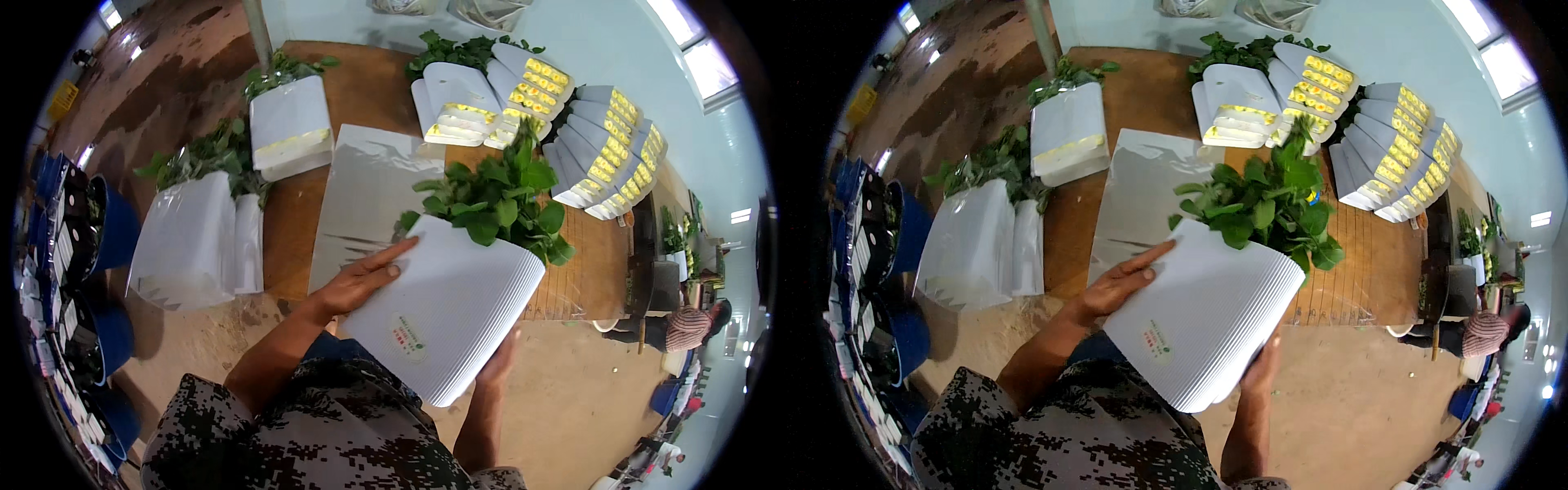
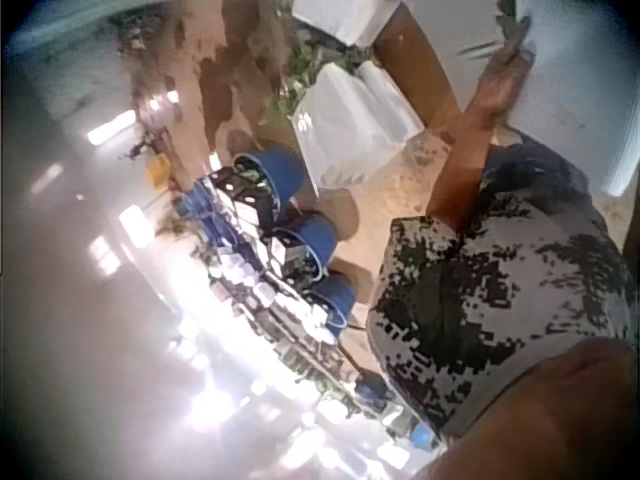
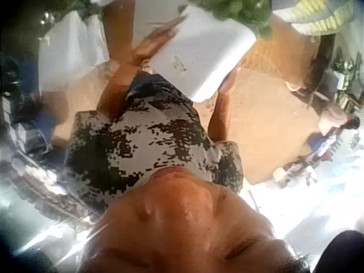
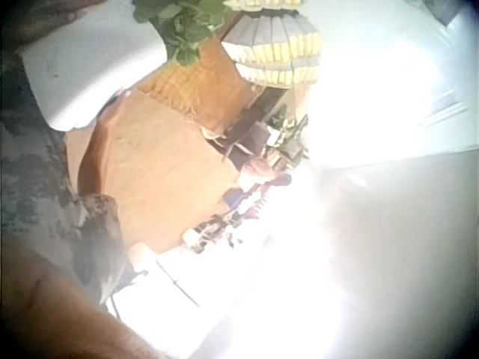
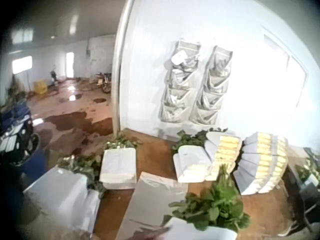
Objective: The person wraps bunches of green leafy stems in white paper and clear plastic film on a wooden table. They repeatedly fold the paper around the stems, secure the wrap, and place the finished bundles aside.
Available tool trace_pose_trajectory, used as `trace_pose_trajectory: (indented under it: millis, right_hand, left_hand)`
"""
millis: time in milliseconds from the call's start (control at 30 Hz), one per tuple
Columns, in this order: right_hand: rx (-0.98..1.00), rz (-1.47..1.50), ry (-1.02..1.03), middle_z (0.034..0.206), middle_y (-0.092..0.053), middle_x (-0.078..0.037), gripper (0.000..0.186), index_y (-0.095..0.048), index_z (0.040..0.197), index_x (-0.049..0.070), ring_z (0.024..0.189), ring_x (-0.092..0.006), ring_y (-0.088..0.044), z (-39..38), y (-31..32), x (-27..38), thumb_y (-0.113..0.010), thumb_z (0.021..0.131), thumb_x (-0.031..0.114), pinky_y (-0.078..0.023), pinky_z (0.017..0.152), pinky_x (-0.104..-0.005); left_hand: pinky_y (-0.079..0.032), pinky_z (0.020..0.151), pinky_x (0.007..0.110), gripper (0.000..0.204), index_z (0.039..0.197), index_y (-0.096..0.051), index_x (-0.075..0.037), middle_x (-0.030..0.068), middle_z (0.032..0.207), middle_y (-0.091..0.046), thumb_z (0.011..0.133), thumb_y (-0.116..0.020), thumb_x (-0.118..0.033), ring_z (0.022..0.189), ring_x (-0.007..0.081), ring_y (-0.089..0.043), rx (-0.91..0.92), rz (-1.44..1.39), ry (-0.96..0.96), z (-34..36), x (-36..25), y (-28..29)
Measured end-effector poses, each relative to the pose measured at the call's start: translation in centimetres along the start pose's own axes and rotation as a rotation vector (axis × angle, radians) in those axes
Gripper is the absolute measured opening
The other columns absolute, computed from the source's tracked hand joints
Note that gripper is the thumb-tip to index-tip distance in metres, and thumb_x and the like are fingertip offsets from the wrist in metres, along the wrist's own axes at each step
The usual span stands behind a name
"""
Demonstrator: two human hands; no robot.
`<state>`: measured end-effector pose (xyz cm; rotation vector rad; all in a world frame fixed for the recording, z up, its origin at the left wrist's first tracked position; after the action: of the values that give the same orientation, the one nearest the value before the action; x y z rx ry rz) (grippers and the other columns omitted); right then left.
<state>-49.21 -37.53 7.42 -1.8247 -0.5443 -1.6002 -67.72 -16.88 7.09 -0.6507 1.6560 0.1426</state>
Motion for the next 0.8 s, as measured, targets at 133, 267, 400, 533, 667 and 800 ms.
trace_pose_trajectory:
  millis: [133, 267, 400, 533, 667, 800]
  right_hand:
    - [-0.039, -0.706, 0.374, 0.146, -0.042, -0.02, 0.07, -0.028, 0.147, 0.0, 0.131, -0.0314, -0.045, -4.8, -5.8, 6.9, -0.033, 0.099, 0.051, -0.029, 0.112, -0.0421]
    - [0.158, -0.947, 0.513, 0.136, -0.053, -0.021, 0.084, -0.051, 0.132, -0.003, 0.133, -0.0366, -0.043, -6.7, -9.2, 8.7, -0.029, 0.093, 0.068, -0.019, 0.115, -0.0497]
    - [0.497, -0.992, 0.668, 0.119, -0.064, -0.022, 0.083, -0.066, 0.115, 0.0, 0.12, -0.041, -0.055, -3.3, -16.6, 10.3, -0.02, 0.093, 0.066, -0.029, 0.11, -0.0506]
    - [0.582, -1.014, 0.436, 0.114, -0.065, -0.024, 0.061, -0.065, 0.116, 0.0, 0.109, -0.0406, -0.061, 4.9, -20.1, 6.2, -0.033, 0.097, 0.049, -0.047, 0.094, -0.0415]
    - [0.685, -1.298, 0.224, 0.103, -0.065, -0.028, 0.062, -0.066, 0.116, 0.005, 0.106, -0.0448, -0.059, 12.8, -23.7, -2.3, -0.028, 0.1, 0.051, -0.043, 0.093, -0.0466]
    - [0.78, -1.273, 0.088, 0.101, -0.066, -0.027, 0.062, -0.064, 0.12, 0.005, 0.103, -0.0459, -0.06, 15.9, -25.5, -10.4, -0.037, 0.096, 0.056, -0.045, 0.091, -0.047]
  left_hand:
    - [-0.028, 0.112, 0.031, 0.053, 0.151, -0.031, -0.013, 0.0095, 0.156, -0.029, 0.101, -0.045, -0.025, 0.137, 0.0218, -0.034, 0.169, -0.383, 0.125, -2.5, 4.3, -1.5]
    - [-0.048, 0.101, 0.035, 0.056, 0.147, -0.036, -0.007, 0.0131, 0.145, -0.045, 0.101, -0.044, -0.038, 0.124, 0.0226, -0.053, 0.288, -0.706, 0.233, -4.1, 8.0, -2.7]
    - [-0.051, 0.099, 0.043, 0.056, 0.145, -0.039, -0.012, 0.0138, 0.14, -0.049, 0.1, -0.043, -0.044, 0.121, 0.0233, -0.056, 0.394, -1.094, 0.21, -2.9, 16.9, -1.5]
    - [-0.052, 0.095, 0.044, 0.059, 0.142, -0.045, -0.011, 0.0092, 0.136, -0.055, 0.098, -0.045, -0.049, 0.12, 0.024, -0.057, 0.241, -1.354, 0.17, -2.7, 15.3, -1.2]
    - [-0.055, 0.087, 0.04, 0.058, 0.135, -0.049, -0.01, 0.0071, 0.129, -0.058, 0.097, -0.042, -0.053, 0.11, 0.0221, -0.061, 0.03, -1.339, 0.309, -0.5, 21.7, -0.2]
    - [-0.059, 0.072, 0.031, 0.054, 0.119, -0.058, -0.008, 0.0029, 0.107, -0.066, 0.096, -0.045, -0.055, 0.09, 0.0162, -0.067, -0.224, -1.402, 0.328, 0.1, 23.9, 0.5]
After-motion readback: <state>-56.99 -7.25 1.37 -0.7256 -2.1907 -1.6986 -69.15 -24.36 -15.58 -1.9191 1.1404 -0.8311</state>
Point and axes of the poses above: each hand's wrist, its own z-axis towards the middle knuckle, its own y-axis out of the back of the hand, x = y × z, the point moved 6 cm from there along z, towards the middle knuckle
